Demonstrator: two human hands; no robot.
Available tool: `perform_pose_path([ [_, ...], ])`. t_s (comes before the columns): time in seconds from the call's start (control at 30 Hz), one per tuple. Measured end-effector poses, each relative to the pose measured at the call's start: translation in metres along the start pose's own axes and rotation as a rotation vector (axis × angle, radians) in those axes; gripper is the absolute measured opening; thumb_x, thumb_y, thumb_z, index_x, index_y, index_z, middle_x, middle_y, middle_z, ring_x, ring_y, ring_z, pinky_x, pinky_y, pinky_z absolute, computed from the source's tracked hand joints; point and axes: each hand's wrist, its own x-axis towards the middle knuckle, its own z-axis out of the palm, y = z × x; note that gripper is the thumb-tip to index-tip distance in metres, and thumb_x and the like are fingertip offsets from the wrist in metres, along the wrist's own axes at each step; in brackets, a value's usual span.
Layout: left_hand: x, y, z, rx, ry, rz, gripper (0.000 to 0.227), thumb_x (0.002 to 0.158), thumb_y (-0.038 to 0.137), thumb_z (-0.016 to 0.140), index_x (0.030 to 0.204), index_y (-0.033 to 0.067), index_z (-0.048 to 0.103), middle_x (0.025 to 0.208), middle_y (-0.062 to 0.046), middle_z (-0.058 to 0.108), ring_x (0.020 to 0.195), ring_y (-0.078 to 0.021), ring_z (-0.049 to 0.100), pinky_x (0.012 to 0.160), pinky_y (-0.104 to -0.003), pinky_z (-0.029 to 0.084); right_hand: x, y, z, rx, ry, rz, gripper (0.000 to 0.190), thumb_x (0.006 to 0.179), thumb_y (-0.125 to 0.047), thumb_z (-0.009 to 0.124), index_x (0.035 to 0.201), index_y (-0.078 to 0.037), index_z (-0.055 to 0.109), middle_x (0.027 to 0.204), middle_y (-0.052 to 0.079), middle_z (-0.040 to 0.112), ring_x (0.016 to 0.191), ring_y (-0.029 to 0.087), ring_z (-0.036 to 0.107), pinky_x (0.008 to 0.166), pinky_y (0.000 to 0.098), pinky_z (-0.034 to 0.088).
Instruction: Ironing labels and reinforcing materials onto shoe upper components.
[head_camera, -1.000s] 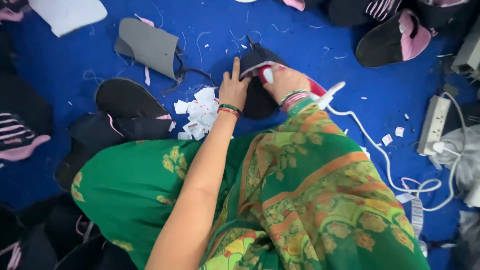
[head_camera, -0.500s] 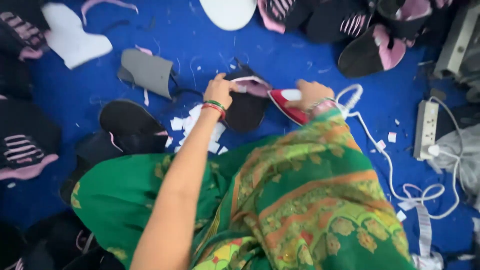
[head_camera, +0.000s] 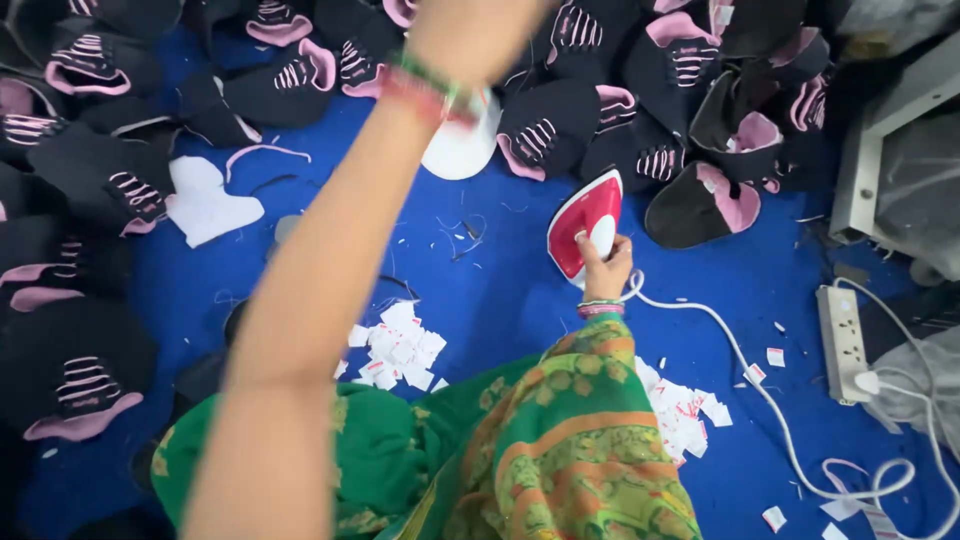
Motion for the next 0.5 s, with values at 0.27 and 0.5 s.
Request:
perform_pose_path([
  [0.27,-0.048,0.107,-0.197,-1.27,-0.719,0.198,0.019,0.096,0.024,0.056,0.102,0.0105,0.068,0.091,-0.004,0.069,0.081,-0.0174,0.067,0.073,-0.034,0.056,-0.041,0.029,-0.009,-0.124,0.151,0.061,0.039,0.068,-0.004,0.072,0.106,-0.002,0.066,0.093,0.008,0.074,0.082,0.015,0.071,0.078,0.0307,0.057],
  [0.5,-0.092,0.102,-0.249,-1.053,-0.5,-0.082,0.017,0.101,0.023,0.061,0.102,0.0078,0.068,0.089,-0.003,0.068,0.08,-0.014,0.064,0.071,-0.032,0.053,-0.03,0.099,-0.02,-0.296,0.21,-0.153,0.048,0.074,-0.01,0.076,0.118,0.003,0.061,0.103,0.017,0.074,0.094,0.028,0.072,0.088,0.0381,0.057],
])
